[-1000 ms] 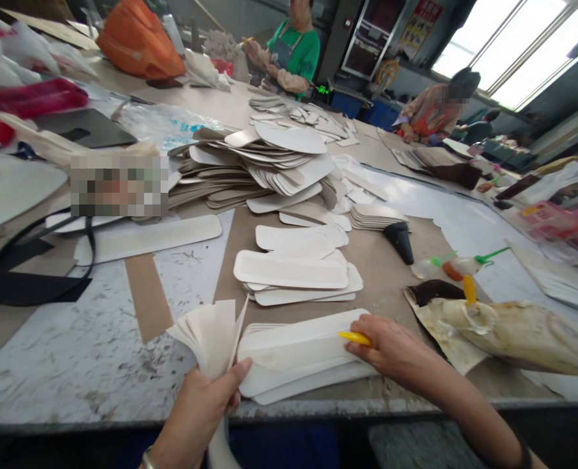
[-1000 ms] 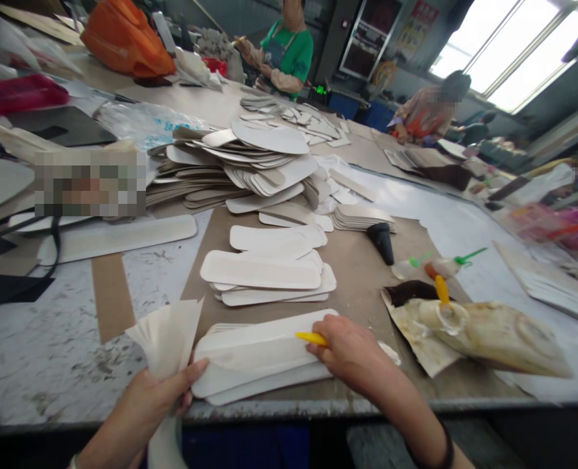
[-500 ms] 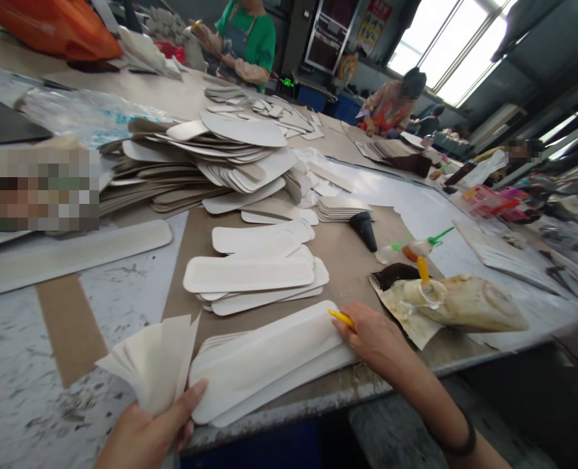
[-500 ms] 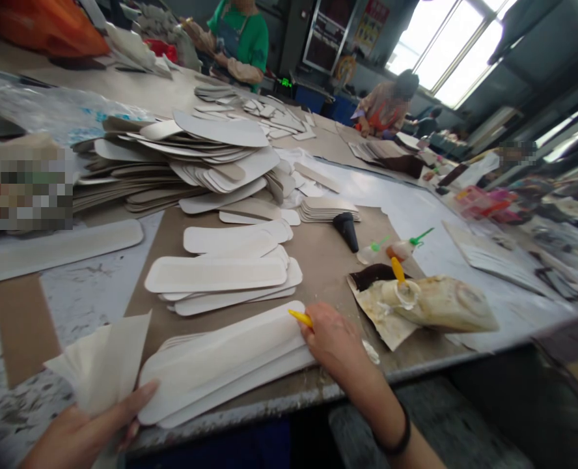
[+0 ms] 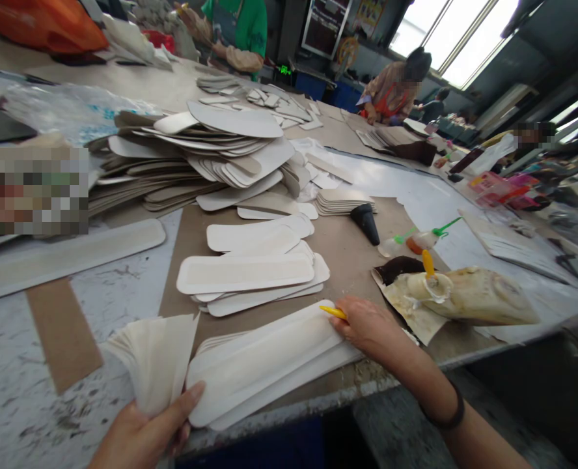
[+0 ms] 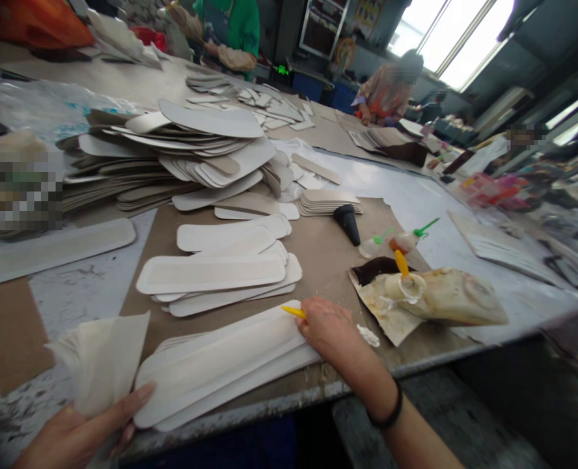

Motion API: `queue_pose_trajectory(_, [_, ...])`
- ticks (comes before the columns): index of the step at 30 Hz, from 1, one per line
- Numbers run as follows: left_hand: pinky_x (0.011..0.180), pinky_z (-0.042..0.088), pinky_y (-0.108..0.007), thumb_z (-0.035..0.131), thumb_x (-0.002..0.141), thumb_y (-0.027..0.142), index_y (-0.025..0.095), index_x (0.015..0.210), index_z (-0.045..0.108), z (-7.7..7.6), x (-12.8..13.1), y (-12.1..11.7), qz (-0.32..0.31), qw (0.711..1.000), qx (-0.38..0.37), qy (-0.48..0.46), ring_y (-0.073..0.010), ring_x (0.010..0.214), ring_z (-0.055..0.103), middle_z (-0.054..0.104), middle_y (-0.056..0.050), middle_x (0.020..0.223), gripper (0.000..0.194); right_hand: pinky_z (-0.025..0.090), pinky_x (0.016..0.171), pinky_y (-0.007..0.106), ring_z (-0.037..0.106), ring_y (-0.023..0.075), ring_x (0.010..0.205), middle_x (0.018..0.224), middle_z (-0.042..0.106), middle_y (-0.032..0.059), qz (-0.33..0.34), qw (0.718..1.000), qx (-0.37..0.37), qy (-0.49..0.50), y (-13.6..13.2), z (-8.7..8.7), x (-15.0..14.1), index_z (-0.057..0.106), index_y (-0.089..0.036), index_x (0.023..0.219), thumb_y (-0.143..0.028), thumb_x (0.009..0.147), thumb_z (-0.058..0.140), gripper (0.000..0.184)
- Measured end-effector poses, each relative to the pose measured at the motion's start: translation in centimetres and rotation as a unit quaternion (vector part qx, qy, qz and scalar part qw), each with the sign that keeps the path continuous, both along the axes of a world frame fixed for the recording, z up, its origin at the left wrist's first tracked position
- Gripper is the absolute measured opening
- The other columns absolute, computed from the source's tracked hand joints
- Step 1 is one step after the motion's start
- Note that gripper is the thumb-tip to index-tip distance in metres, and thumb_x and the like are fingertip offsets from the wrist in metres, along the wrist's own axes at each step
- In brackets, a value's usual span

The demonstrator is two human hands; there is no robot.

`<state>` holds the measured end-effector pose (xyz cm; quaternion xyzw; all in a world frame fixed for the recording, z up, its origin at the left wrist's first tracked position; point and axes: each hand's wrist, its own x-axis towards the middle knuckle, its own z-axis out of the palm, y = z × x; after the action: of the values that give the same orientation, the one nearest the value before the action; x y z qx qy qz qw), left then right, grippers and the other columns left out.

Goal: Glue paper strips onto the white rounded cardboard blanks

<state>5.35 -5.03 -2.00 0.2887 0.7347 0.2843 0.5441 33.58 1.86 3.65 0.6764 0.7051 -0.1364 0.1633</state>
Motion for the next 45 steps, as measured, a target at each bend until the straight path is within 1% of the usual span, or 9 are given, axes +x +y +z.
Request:
queue_pose_trajectory(10, [0.043,0.035,-0.027,0.067,0.05,0.056,0.021,0.028,0.046,-0.1,0.1,0.0,-0.005,0.999,0.024,-0.021,-0.0139,0.036,0.042,0.046,-0.001,0.032,0.046,0.039,0.076,0.029,0.057,0.0204,0.084,0.085,0.061,0.0089,-0.039,0.985,0.094,0.137,-0.7,-1.2,1.6,0.056,-0.017,0.083,-0.021,0.089,0.036,0.022])
queue_pose_trajectory(13, [0.045,0.036,-0.028,0.068,0.052,0.054,0.02,0.027,0.046,0.2,0.0,0.0,-0.007,0.998,0.044,-0.034,-0.0142,0.038,0.043,0.046,-0.002,0.032,0.047,0.041,0.078,0.029,0.057,0.0201,0.084,0.086,0.06,0.0084,-0.044,0.98,0.111,0.158,-0.9,-0.6,1.3,0.055,-0.017,0.084,-0.026,0.088,0.037,0.021])
queue_pose_trajectory(18, [0.048,0.035,-0.023,0.071,0.058,0.05,0.018,0.038,0.048,2.0,-0.3,-0.4,0.045,0.991,0.03,-0.126,-0.0111,0.045,0.043,0.049,0.001,0.042,0.044,0.044,0.065,0.028,0.057,0.0192,0.073,0.081,0.06,0.0044,-0.129,0.938,0.156,0.282,-1.8,1.1,1.1,0.051,-0.02,0.091,-0.044,0.084,0.044,0.026])
queue_pose_trajectory(23, [0.046,0.035,-0.02,0.073,0.059,0.046,0.016,0.058,0.054,2.7,-1.0,-0.4,0.065,0.972,0.051,-0.218,-0.0091,0.049,0.042,0.051,0.003,0.051,0.036,0.044,0.055,0.029,0.059,0.021,0.063,0.07,0.065,0.0036,-0.199,0.927,0.118,0.295,-3.1,0.9,0.6,0.058,-0.019,0.088,-0.057,0.076,0.051,0.041])
queue_pose_trajectory(27, [0.045,0.033,-0.018,0.074,0.062,0.043,0.015,0.075,0.058,2.2,-1.5,-0.5,0.061,0.957,0.079,-0.272,-0.0077,0.053,0.04,0.052,0.003,0.061,0.035,0.046,0.052,0.029,0.063,0.0242,0.062,0.072,0.07,0.0072,-0.232,0.911,0.176,0.291,-3.7,0.9,0.1,0.065,-0.017,0.08,-0.061,0.068,0.056,0.047])
queue_pose_trajectory(33, [0.045,0.034,-0.017,0.075,0.064,0.039,0.014,0.076,0.06,2.0,-1.8,-1.0,0.068,0.945,0.08,-0.309,-0.0068,0.053,0.04,0.054,0.003,0.061,0.032,0.049,0.054,0.027,0.064,0.0235,0.06,0.062,0.069,0.0038,-0.196,0.913,0.171,0.314,-4.2,1.5,0.0,0.067,-0.019,0.074,-0.056,0.069,0.057,0.039])
queue_pose_trajectory(37, [0.051,0.04,-0.018,0.076,0.063,0.038,0.012,0.084,0.063,2.2,-2.1,-1.1,0.074,0.944,0.07,-0.315,-0.0095,0.059,0.049,0.061,0.0,0.068,0.036,0.048,0.05,0.025,0.062,0.0212,0.059,0.064,0.069,0.0023,-0.213,0.898,0.168,0.346,-4.7,1.2,0.1,0.067,-0.021,0.073,-0.056,0.066,0.06,0.037])
queue_pose_trajectory(41, [0.055,0.044,-0.02,0.076,0.062,0.038,0.013,0.079,0.066,2.7,-2.3,-1.0,0.07,0.937,0.069,-0.335,-0.0118,0.062,0.054,0.064,-0.001,0.069,0.032,0.041,0.04,0.024,0.056,0.0179,0.052,0.061,0.065,0.0016,-0.296,0.854,0.119,0.412,-5.2,0.9,-0.3,0.066,-0.02,0.08,-0.056,0.063,0.066,0.039])
queue_pose_trajectory(45, [0.051,0.043,-0.021,0.08,0.057,0.035,0.012,0.063,0.065,3.0,-2.3,-0.6,0.093,0.913,0.019,-0.396,-0.0098,0.052,0.051,0.06,0.0,0.057,0.028,0.043,0.045,0.022,0.051,0.0137,0.049,0.06,0.059,-0.0023,-0.388,0.721,0.042,0.573,-5.9,0.9,-1.6,0.061,-0.023,0.088,-0.05,0.065,0.069,0.037])
